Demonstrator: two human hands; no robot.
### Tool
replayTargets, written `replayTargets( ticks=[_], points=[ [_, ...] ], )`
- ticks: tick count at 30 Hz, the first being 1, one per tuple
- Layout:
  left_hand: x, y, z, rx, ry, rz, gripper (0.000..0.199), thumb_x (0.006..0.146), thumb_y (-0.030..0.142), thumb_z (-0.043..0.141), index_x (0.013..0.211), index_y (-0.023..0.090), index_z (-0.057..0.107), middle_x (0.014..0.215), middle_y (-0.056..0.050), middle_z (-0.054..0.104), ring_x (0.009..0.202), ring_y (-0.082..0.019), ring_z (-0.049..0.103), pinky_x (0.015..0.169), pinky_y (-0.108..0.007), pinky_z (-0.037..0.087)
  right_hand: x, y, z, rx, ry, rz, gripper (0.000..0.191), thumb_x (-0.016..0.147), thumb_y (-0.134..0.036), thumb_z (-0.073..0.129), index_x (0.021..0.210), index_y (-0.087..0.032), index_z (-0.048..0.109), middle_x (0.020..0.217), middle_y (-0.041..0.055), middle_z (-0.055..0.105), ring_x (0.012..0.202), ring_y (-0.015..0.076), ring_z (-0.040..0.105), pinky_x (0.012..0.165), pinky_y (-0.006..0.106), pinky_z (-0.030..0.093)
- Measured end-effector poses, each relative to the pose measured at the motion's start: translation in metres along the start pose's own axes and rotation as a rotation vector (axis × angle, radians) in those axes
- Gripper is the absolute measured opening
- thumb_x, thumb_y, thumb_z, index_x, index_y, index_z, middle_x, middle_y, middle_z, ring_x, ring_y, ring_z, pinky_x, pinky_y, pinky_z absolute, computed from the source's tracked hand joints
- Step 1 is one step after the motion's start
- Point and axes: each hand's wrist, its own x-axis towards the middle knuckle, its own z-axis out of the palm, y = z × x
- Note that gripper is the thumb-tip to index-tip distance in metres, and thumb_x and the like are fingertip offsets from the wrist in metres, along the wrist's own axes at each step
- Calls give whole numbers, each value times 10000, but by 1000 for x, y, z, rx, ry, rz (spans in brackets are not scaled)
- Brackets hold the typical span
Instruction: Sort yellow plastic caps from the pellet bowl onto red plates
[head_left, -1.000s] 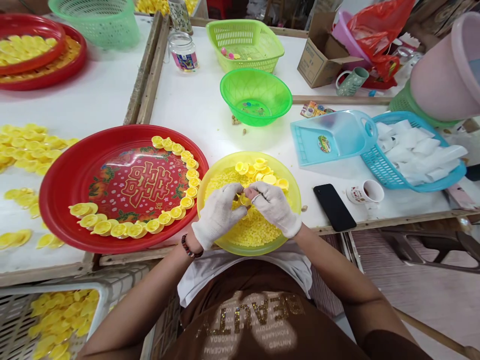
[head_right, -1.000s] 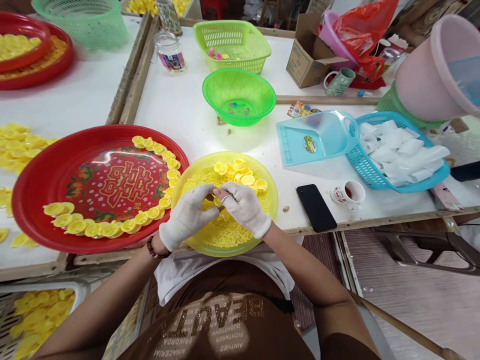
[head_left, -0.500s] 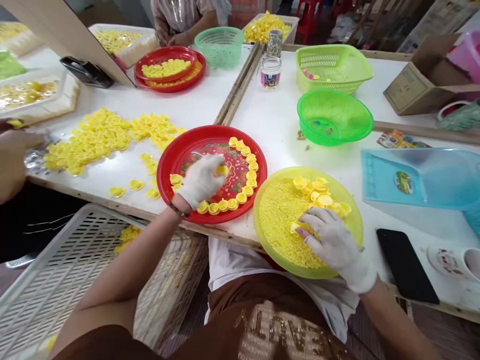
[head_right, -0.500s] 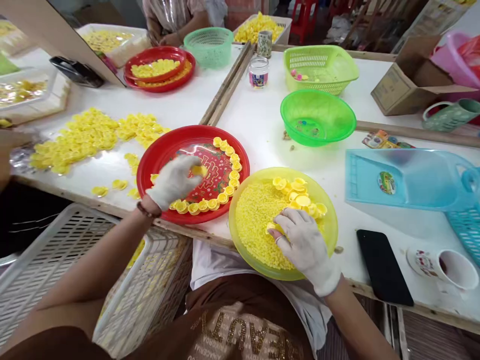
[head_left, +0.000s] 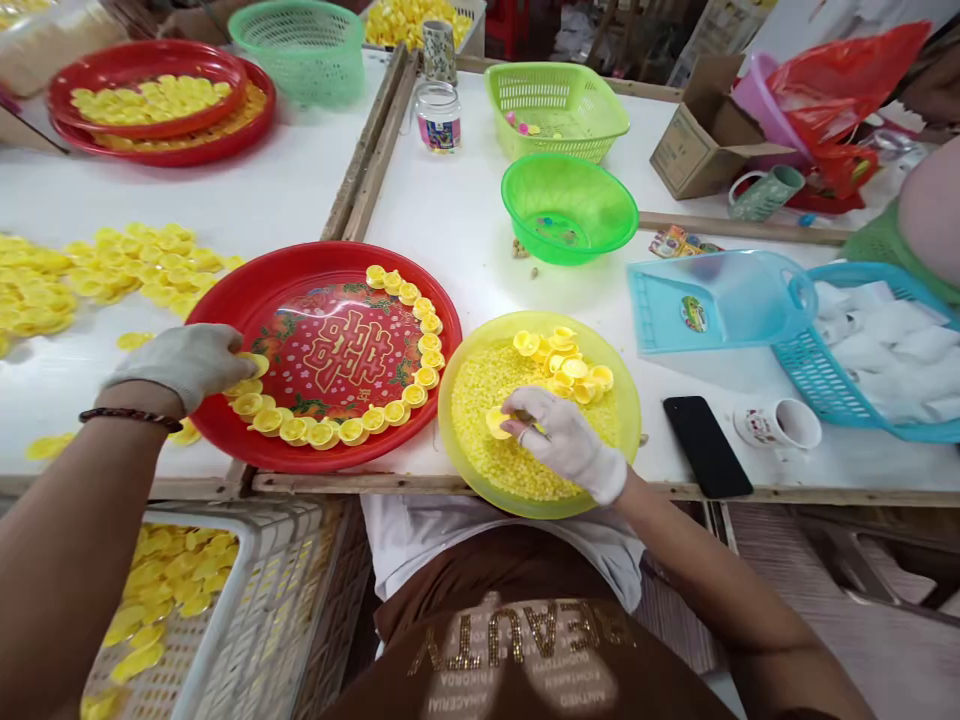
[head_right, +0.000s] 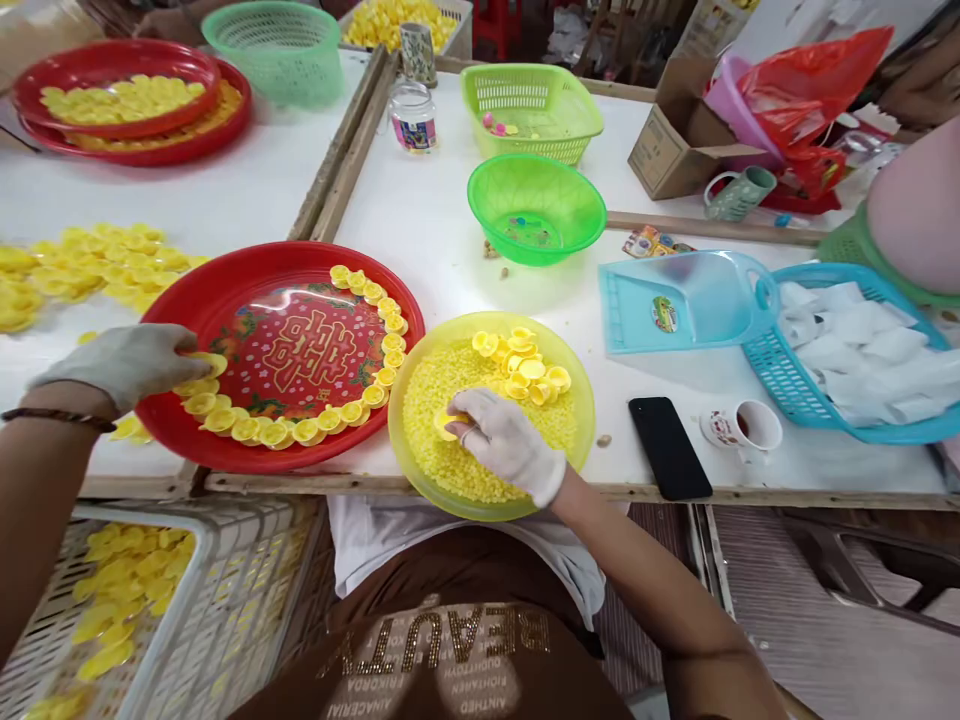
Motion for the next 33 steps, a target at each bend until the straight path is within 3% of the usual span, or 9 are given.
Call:
replayTargets(
  ticks=[3, 5, 9, 12, 15, 18, 23, 29, 33],
  points=[
    [3, 0, 2, 33, 75, 53, 290, 576, 476, 652, 612, 192, 603, 500, 1, 457, 730, -302, 648, 796, -563, 523, 6, 3, 0, -64, -37, -100, 90, 974, -228, 587, 1048, -192, 621, 1031, 56, 699, 971, 198, 621, 914, 354, 471],
    [-11, 22, -2, 51, 216, 126, 273, 606, 455, 669, 578, 199, 578, 480, 0, 416, 679, -275, 628, 775, -529, 523, 15, 6, -9, -188, -42, -145, 108, 981, -241, 575, 1055, -191, 636, 1064, 65, 692, 995, 211, 602, 934, 368, 452],
    [-77, 124, -6, -17, 360, 455, 200, 842, 378, 570, 833, 196, 651, 781, -50, 626, 761, -230, 631, 760, -406, 520, 51, 20, -32, -629, -38, -16, 243, 1005, -151, 435, 1097, -180, 658, 1083, 116, 638, 957, 241, 552, 832, 386, 418],
    [-134, 209, 7, -156, 256, 805, 273, 917, 407, 567, 1033, 184, 673, 1012, -69, 674, 860, -206, 642, 794, -349, 525, 75, 28, -36, -893, -150, 115, 234, 972, -119, 451, 1025, -164, 675, 1060, 150, 625, 942, 275, 526, 767, 403, 367],
    [-167, 258, 32, -99, 169, 957, 277, 886, 330, 623, 1101, 161, 659, 1083, -103, 671, 952, -259, 643, 834, -399, 526, 76, 25, -32, -896, -184, 71, 187, 980, -166, 483, 1009, -181, 667, 1055, 129, 633, 976, 279, 519, 784, 402, 353],
    [-177, 267, 52, -82, 149, 942, 213, 875, 223, 592, 1068, 162, 657, 1046, -99, 683, 941, -277, 645, 845, -441, 524, 57, 16, -29, -823, -223, 7, 164, 986, -189, 494, 1009, -200, 655, 1023, 92, 643, 980, 272, 525, 801, 392, 361],
    [-179, 245, 60, -302, 277, 867, 317, 856, 202, 605, 1169, 153, 615, 1149, -114, 672, 1034, -272, 643, 922, -435, 529, 14, 5, -30, -707, -177, 49, 246, 988, -163, 479, 1213, -138, 575, 1090, 110, 632, 972, 245, 539, 818, 370, 398],
    [-180, 245, 60, -411, 303, 794, 203, 893, 250, 608, 1081, 175, 608, 1133, -97, 678, 992, -257, 658, 887, -410, 535, -25, -5, -11, -650, -323, -35, 348, 990, -489, 516, 987, -159, 628, 1009, 115, 637, 911, 264, 549, 798, 406, 414],
    [-176, 257, 63, -356, 275, 797, 193, 894, 247, 605, 1072, 174, 613, 1078, -100, 697, 978, -273, 662, 871, -422, 526, -25, 5, 0, -453, -297, 10, 313, 1018, -412, 490, 875, -161, 610, 848, 77, 630, 748, 194, 536, 703, 350, 398]
  ],
)
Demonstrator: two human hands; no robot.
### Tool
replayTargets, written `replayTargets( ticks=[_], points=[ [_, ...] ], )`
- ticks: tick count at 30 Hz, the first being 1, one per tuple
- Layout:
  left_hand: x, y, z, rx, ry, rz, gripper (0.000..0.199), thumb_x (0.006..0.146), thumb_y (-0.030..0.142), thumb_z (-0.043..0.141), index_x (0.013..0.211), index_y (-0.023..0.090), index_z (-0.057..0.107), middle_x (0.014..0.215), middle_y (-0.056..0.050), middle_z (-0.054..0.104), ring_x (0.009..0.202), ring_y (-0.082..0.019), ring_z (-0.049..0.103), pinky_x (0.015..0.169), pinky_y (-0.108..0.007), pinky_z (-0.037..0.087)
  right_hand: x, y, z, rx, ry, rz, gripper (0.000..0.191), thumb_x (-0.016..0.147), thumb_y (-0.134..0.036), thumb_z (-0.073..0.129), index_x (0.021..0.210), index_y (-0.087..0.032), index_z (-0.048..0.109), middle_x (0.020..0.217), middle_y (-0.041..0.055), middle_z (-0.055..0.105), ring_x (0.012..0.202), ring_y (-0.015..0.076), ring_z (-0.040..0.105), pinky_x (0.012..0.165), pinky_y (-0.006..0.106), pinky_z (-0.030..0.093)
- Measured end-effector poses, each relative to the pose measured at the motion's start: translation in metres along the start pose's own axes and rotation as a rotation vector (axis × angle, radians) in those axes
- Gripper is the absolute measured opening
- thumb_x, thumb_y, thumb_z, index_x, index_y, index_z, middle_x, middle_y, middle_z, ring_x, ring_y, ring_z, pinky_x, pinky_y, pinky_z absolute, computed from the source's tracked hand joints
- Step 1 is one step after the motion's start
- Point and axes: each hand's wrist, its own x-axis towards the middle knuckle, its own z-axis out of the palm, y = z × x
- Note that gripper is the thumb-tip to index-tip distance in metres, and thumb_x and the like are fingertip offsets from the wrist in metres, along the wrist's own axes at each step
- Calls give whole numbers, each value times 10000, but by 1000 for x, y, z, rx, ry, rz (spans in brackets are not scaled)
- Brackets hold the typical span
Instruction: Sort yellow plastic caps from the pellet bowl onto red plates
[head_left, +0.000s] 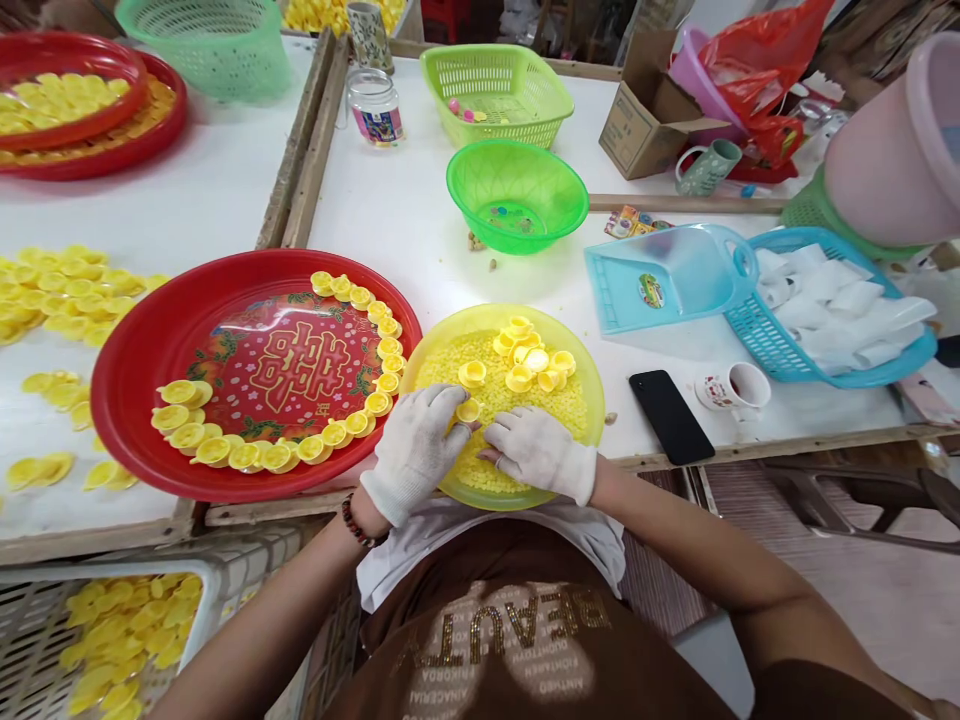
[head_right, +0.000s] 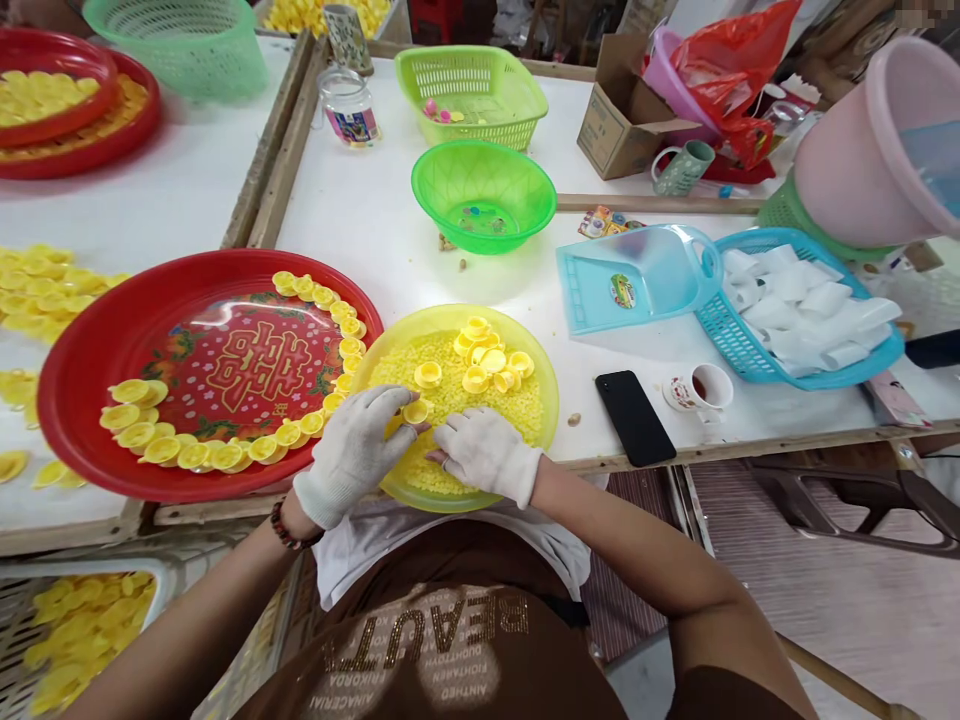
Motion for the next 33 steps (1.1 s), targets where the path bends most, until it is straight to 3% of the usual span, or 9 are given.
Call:
replayTargets(
  ticks=[4, 8, 11, 16, 21, 25, 28, 31, 33],
  points=[
    [5, 4, 5, 20, -32, -20, 187, 875, 282, 640, 1036, 190, 616, 1049, -95, 702, 972, -289, 658, 878, -439, 505, 10, 9, -5, 657, 295, 198, 402, 1014, -446, 497, 694, -206, 458, 638, -28, 464, 584, 116, 417, 578, 282, 331],
    [9, 17, 10, -71, -63, -34, 210, 851, 324, 687, 998, 196, 609, 1025, -83, 699, 958, -279, 657, 872, -424, 505, 27, 1, -20, 1430, 589, 327, 451, 959, -569, 541, 703, -229, 390, 605, -59, 374, 506, 90, 335, 482, 251, 295],
    [13, 27, 12, -126, -104, -33, 210, 839, 310, 697, 987, 187, 611, 1021, -86, 697, 954, -275, 652, 884, -425, 508, 41, -8, -28, 1649, 749, 300, 484, 915, -617, 584, 701, -235, 376, 608, -60, 359, 499, 90, 372, 479, 251, 338],
    [16, 30, 13, -165, -127, -41, 238, 826, 279, 698, 1025, 179, 615, 1042, -88, 696, 957, -273, 647, 899, -434, 511, 49, -10, -32, 1663, 830, 338, 497, 904, -662, 562, 717, -240, 378, 629, -57, 343, 519, 98, 398, 507, 259, 401],
    [10, 22, 11, -176, -80, -35, 226, 850, 280, 667, 1049, 197, 601, 1080, -78, 686, 996, -262, 644, 924, -425, 508, 35, 1, -35, 1575, 779, 385, 477, 933, -645, 523, 731, -240, 371, 623, -63, 320, 485, 87, 288, 452, 239, 276],
    [6, 15, 9, -99, -1, 12, 214, 854, 245, 639, 1057, 196, 591, 1108, -91, 661, 1012, -266, 629, 917, -424, 501, 13, 9, -33, 973, 583, 334, 336, 969, -477, 540, 754, -226, 481, 672, -26, 451, 603, 122, 424, 575, 277, 375],
    [7, 16, 10, -53, 45, 32, 180, 863, 238, 611, 1036, 195, 591, 1081, -96, 661, 988, -266, 626, 899, -424, 502, 3, 7, -30, 521, 444, 268, 186, 895, -381, 649, 933, -208, 591, 859, 23, 591, 814, 170, 537, 756, 326, 437],
    [8, 21, 13, -87, 74, 62, 184, 847, 186, 583, 1030, 202, 593, 1086, -91, 669, 1007, -248, 636, 921, -395, 509, 3, 4, -29, 520, 326, 321, 283, 847, -382, 691, 1026, -199, 572, 800, -13, 574, 699, 148, 512, 683, 308, 427],
    [6, 22, 14, -129, 80, 64, 186, 836, 181, 587, 1021, 202, 596, 1082, -84, 677, 1010, -234, 646, 933, -372, 517, 4, 7, -30, 626, 253, 302, 197, 885, -369, 640, 958, -204, 561, 759, -30, 559, 651, 131, 486, 646, 291, 411]
  ],
)
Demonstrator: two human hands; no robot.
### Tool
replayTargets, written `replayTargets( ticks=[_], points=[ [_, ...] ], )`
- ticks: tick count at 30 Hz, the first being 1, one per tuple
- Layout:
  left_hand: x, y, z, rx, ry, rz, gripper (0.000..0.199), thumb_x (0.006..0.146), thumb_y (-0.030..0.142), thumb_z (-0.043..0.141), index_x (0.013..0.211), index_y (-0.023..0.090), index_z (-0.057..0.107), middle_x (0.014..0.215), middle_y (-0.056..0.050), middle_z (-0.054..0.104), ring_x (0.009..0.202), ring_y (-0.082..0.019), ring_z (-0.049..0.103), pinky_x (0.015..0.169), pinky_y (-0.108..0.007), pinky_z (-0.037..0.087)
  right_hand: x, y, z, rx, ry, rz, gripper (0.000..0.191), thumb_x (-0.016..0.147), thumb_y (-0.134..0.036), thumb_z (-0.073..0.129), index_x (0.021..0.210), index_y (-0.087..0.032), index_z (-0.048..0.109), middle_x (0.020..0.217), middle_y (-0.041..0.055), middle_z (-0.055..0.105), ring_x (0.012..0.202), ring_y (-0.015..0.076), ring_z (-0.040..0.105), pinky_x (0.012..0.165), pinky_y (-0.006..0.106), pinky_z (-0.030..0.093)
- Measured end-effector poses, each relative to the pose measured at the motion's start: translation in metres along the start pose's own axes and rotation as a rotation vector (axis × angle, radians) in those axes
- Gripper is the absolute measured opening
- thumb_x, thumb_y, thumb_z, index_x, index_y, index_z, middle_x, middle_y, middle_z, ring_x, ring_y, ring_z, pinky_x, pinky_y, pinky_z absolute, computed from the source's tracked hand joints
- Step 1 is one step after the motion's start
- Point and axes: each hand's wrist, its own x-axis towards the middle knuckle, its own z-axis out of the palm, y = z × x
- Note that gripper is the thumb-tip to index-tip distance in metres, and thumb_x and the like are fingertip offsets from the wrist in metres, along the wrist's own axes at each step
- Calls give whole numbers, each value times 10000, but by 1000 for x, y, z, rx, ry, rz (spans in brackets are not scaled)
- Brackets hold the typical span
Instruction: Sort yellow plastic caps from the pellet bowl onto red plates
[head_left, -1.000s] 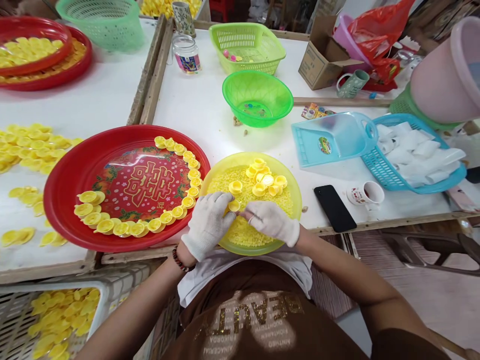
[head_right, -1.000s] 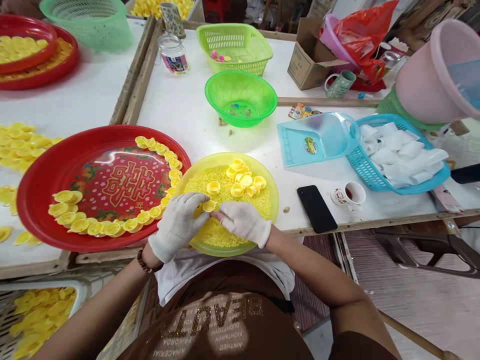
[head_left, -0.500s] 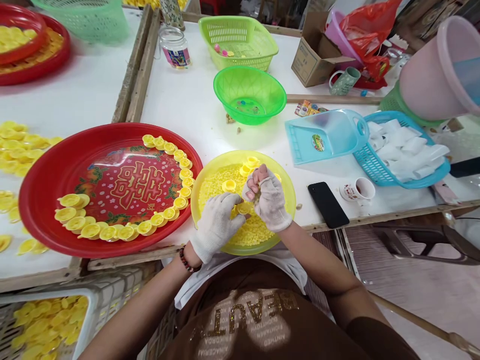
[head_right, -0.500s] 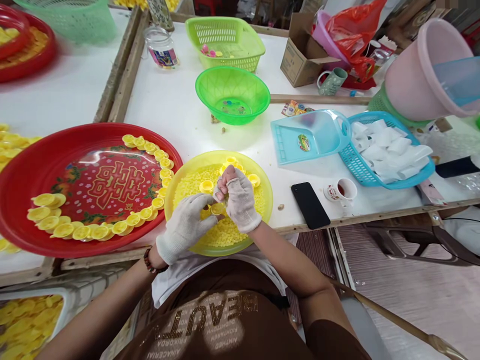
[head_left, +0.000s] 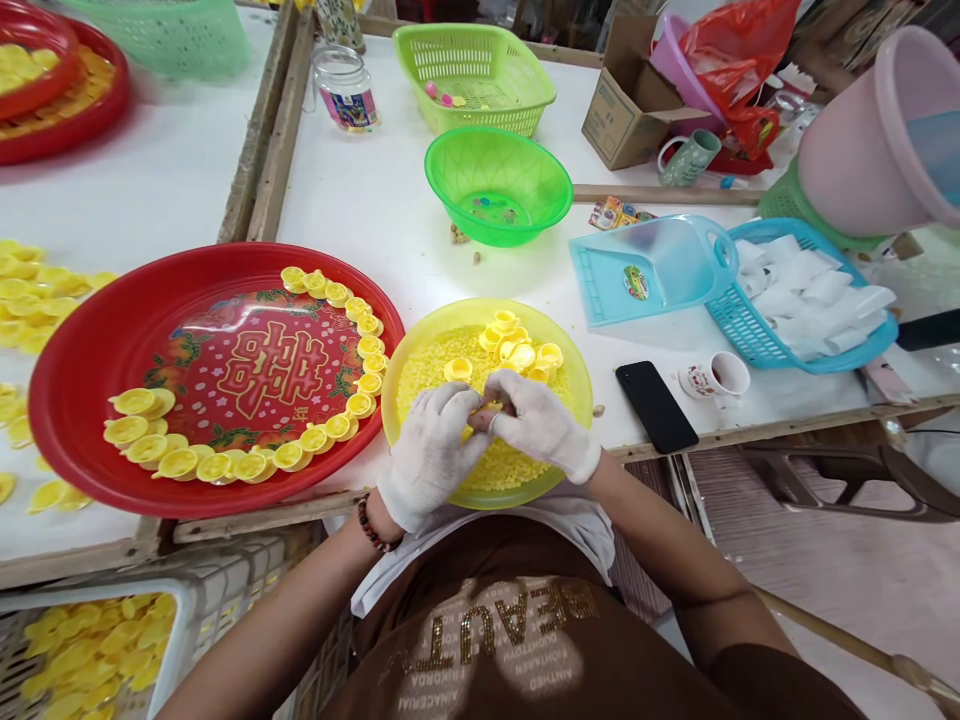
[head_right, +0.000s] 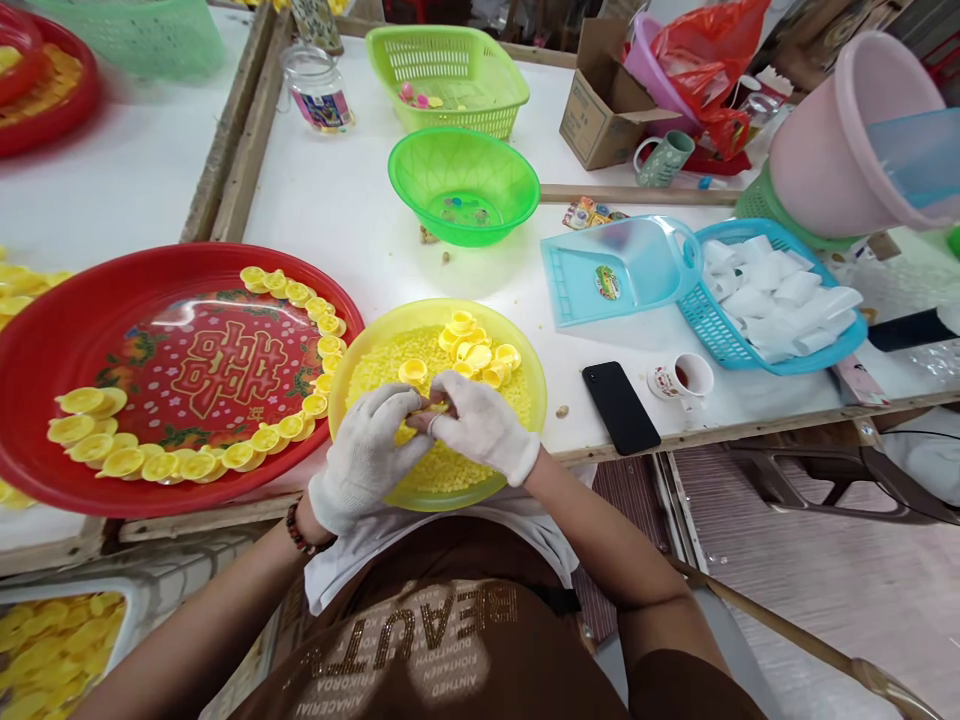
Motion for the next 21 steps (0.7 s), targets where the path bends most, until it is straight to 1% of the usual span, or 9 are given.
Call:
replayTargets(
  ticks=[2, 5, 7, 9, 12, 14, 16, 18, 21],
  points=[
    [-2, -2, 0, -40, -2, -26, 168, 848, 223, 607, 1014, 201, 599, 1056, -75, 685, 994, -224, 653, 925, -352, 528, 2, 3, -5, 83, -40, -49, 109, 942, -312, 543, 939, -204, 558, 807, -15, 585, 705, 133, 520, 684, 286, 430],
    [-4, -6, 0, -72, -7, -52, 171, 858, 259, 623, 1014, 192, 603, 1030, -70, 690, 970, -221, 658, 900, -351, 541, 2, 5, -9, 64, 24, -115, 120, 937, -246, 521, 1032, -194, 572, 939, 23, 620, 834, 150, 567, 773, 303, 454],
    [-3, -6, 0, -72, -13, -44, 167, 856, 234, 614, 1016, 189, 604, 1047, -79, 691, 982, -229, 661, 908, -367, 541, 3, 4, -6, 11, 49, -82, 173, 896, -276, 603, 1045, -191, 579, 907, 16, 615, 787, 147, 557, 739, 300, 448],
    [-3, -5, 0, -63, -26, -38, 161, 853, 217, 603, 1012, 194, 603, 1058, -83, 690, 989, -236, 663, 914, -379, 541, 4, 2, -2, 5, 14, -44, 174, 871, -315, 655, 975, -195, 585, 830, -8, 600, 713, 134, 529, 689, 290, 431],
    [-2, -5, -1, -62, -40, -59, 149, 864, 269, 625, 996, 203, 601, 1021, -71, 693, 956, -233, 666, 884, -373, 545, 4, 4, -2, 111, -51, -20, 85, 932, -274, 549, 895, -200, 566, 810, -17, 604, 684, 123, 552, 680, 282, 447],
    [-3, -7, -4, -89, -44, -83, 172, 871, 311, 649, 997, 204, 602, 990, -58, 696, 927, -221, 668, 862, -358, 550, 3, 9, -8, 138, -48, -16, 102, 938, -182, 466, 940, -201, 566, 859, -7, 629, 710, 127, 592, 706, 284, 477],
    [-5, -10, -6, -118, -33, -94, 205, 879, 323, 659, 1036, 202, 609, 1008, -53, 706, 926, -210, 672, 872, -353, 552, 0, 12, -13, 11, -21, -72, 178, 908, -109, 453, 994, -199, 580, 959, 26, 661, 847, 159, 630, 805, 315, 495],
    [-7, -12, -9, -137, -11, -85, 234, 901, 314, 640, 1103, 201, 615, 1082, -57, 714, 977, -205, 678, 914, -353, 548, -2, 11, -15, -201, -12, -150, 191, 906, -95, 477, 1008, -195, 605, 1040, 62, 672, 1001, 203, 615, 914, 359, 473],
    [-8, -19, -23, -130, 31, -52, 248, 921, 284, 595, 1152, 194, 620, 1141, -65, 711, 1040, -196, 678, 934, -333, 545, -6, 6, -9, -408, -44, -193, 144, 939, -146, 514, 1012, -191, 631, 1049, 85, 662, 1032, 238, 598, 937, 391, 461]
  ],
)
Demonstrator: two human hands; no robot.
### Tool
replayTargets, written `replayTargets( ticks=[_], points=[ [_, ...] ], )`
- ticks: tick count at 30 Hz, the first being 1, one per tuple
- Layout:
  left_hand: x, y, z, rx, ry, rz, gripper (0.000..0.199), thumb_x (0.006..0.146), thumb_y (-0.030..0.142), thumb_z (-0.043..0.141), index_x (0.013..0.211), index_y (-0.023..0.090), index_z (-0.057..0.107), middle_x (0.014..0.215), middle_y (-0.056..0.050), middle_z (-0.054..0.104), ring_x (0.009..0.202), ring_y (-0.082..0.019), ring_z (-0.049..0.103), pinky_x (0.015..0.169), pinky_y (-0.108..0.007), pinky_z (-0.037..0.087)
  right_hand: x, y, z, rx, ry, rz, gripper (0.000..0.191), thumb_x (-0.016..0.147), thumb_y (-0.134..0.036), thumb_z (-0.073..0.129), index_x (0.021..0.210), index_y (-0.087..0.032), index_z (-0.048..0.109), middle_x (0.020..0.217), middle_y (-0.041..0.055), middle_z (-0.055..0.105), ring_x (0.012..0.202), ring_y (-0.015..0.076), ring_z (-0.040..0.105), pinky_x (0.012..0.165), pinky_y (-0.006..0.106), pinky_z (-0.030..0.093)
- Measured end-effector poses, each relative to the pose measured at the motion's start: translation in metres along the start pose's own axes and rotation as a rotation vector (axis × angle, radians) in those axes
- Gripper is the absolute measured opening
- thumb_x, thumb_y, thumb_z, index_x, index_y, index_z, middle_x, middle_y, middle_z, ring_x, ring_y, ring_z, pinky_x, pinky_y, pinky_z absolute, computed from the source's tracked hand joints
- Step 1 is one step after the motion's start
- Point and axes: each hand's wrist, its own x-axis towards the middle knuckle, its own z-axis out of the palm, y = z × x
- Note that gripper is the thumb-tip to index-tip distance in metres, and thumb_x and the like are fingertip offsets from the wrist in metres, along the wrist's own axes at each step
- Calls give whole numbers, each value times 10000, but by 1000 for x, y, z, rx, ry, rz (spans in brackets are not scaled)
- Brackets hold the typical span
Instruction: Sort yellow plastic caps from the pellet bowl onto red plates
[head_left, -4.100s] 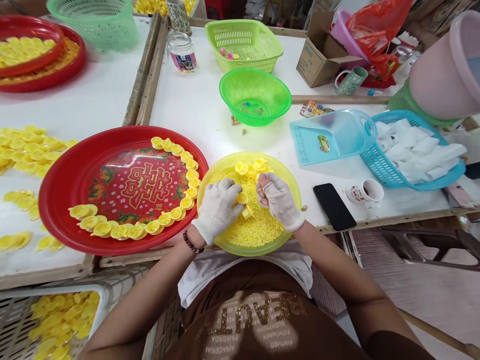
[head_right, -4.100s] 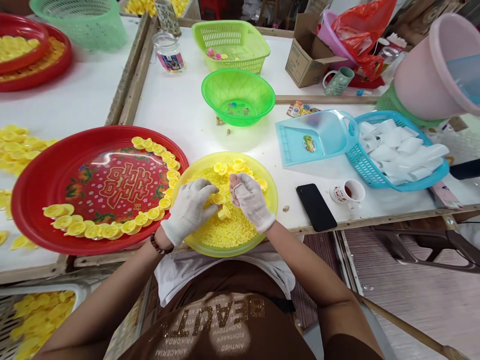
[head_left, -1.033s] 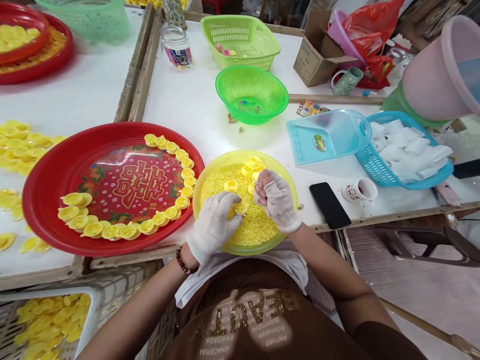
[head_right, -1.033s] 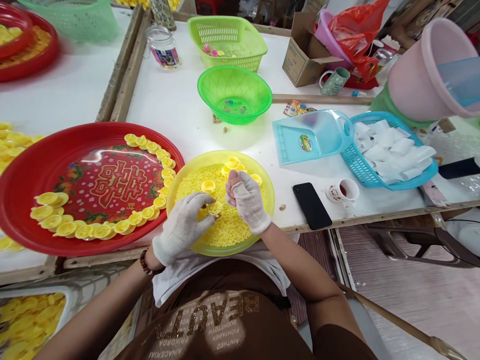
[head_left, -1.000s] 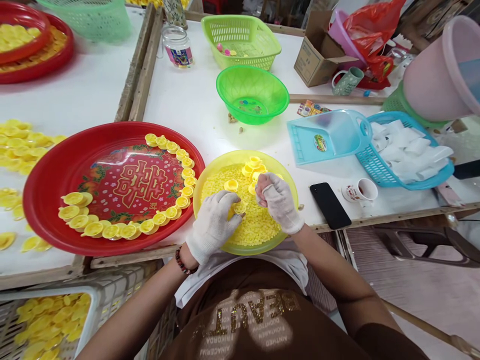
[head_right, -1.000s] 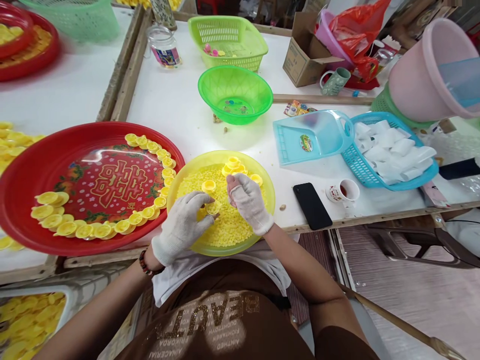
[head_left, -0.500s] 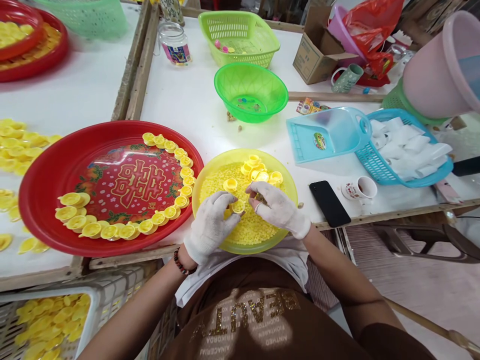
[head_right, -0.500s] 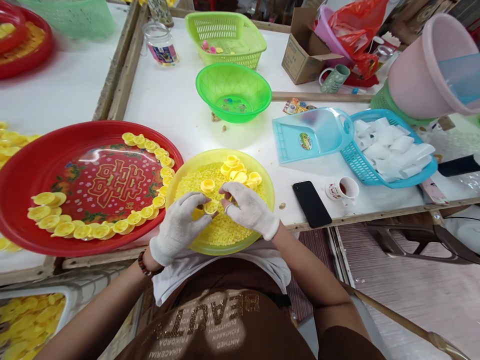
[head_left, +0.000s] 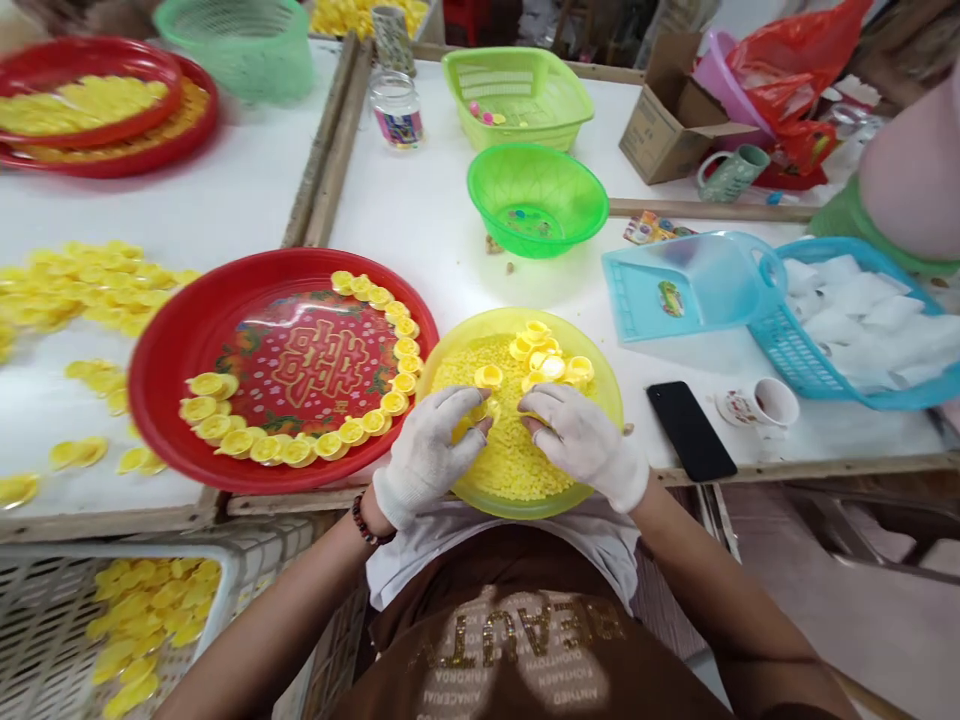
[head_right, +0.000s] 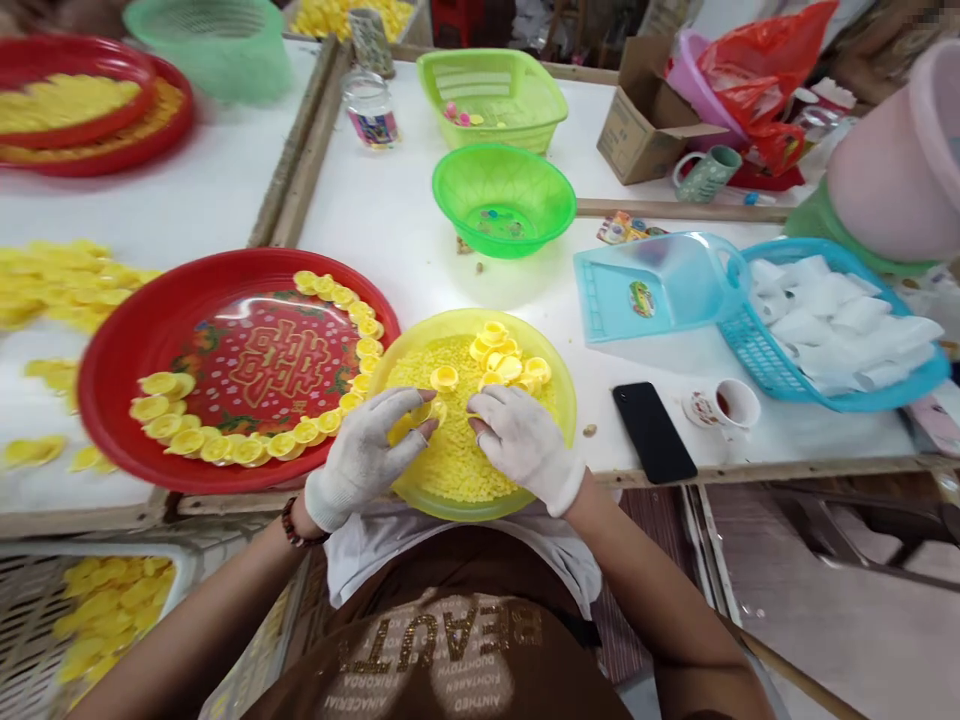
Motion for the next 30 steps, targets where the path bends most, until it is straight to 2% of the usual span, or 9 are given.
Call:
replayTargets(
  ticks=[3, 7, 10, 13, 18, 21, 24, 27, 30],
  points=[
    [6, -20, -36, 100, 46, -20, 212, 888, 239, 585, 1082, 174, 643, 1066, -69, 711, 971, -188, 674, 896, -319, 548, -2, -6, 9, -45, -16, -7, 136, 961, -187, 527, 1041, -194, 636, 1033, 87, 651, 987, 243, 603, 897, 396, 476],
    [16, -75, -117, 428, 119, -209, 237, 860, 239, 560, 1050, 147, 668, 1050, -77, 702, 961, -200, 631, 913, -343, 522, -2, -4, 18, -53, -15, -40, 136, 972, -196, 518, 1042, -194, 635, 1044, 92, 651, 981, 254, 608, 880, 414, 486],
    [18, -125, -170, 618, 53, -475, 325, 872, 315, 545, 1097, 115, 667, 1024, -38, 701, 945, -181, 609, 940, -343, 501, -2, -4, 20, -85, -4, -53, 126, 967, -184, 520, 1018, -190, 635, 1039, 95, 657, 982, 263, 612, 873, 423, 489],
    [16, -167, -194, 701, -66, -654, 370, 900, 357, 490, 1140, 123, 648, 996, -4, 684, 959, -180, 615, 931, -325, 494, -1, -11, 22, -136, -21, -77, 123, 966, -171, 515, 1003, -184, 632, 1034, 94, 655, 975, 259, 603, 877, 421, 485],
    [13, -198, -198, 777, -277, -857, 412, 868, 402, 563, 1171, 134, 639, 1116, -100, 687, 978, -266, 637, 841, -383, 514, -1, -26, 30, -294, -151, -120, 211, 969, -380, 579, 1008, -178, 624, 1036, 99, 636, 941, 266, 574, 847, 423, 469],
    [15, -197, -199, 796, -347, -881, 420, 875, 441, 556, 1095, 95, 649, 1046, -113, 696, 990, -288, 641, 829, -397, 511, -3, -31, 37, -368, -206, -151, 313, 967, -479, 561, 996, -172, 619, 1016, 105, 639, 917, 268, 569, 810, 410, 452],
    [23, -180, -191, 885, -372, -859, 475, 877, 494, 539, 1025, 58, 655, 986, -148, 688, 1001, -352, 646, 817, -461, 512, -2, -28, 42, -370, -271, -167, 318, 1006, -452, 499, 962, -161, 621, 948, 99, 654, 848, 238, 575, 743, 370, 428],
    [31, -139, -155, 909, -196, -567, 472, 906, 504, 511, 1096, 99, 661, 1081, -151, 675, 978, -336, 642, 811, -451, 514, 2, -21, 41, -175, -298, -79, 295, 1023, -401, 484, 893, -169, 611, 822, 51, 641, 720, 173, 546, 646, 312, 378],
    [42, -82, -95, 645, -18, -127, 353, 927, 428, 540, 1115, 162, 676, 1130, -98, 671, 985, -250, 631, 864, -373, 501, 12, -14, 34, 334, -174, 103, 324, 1011, -420, 497, 784, -194, 546, 698, -18, 547, 633, 117, 486, 592, 266, 351]
  ],
)
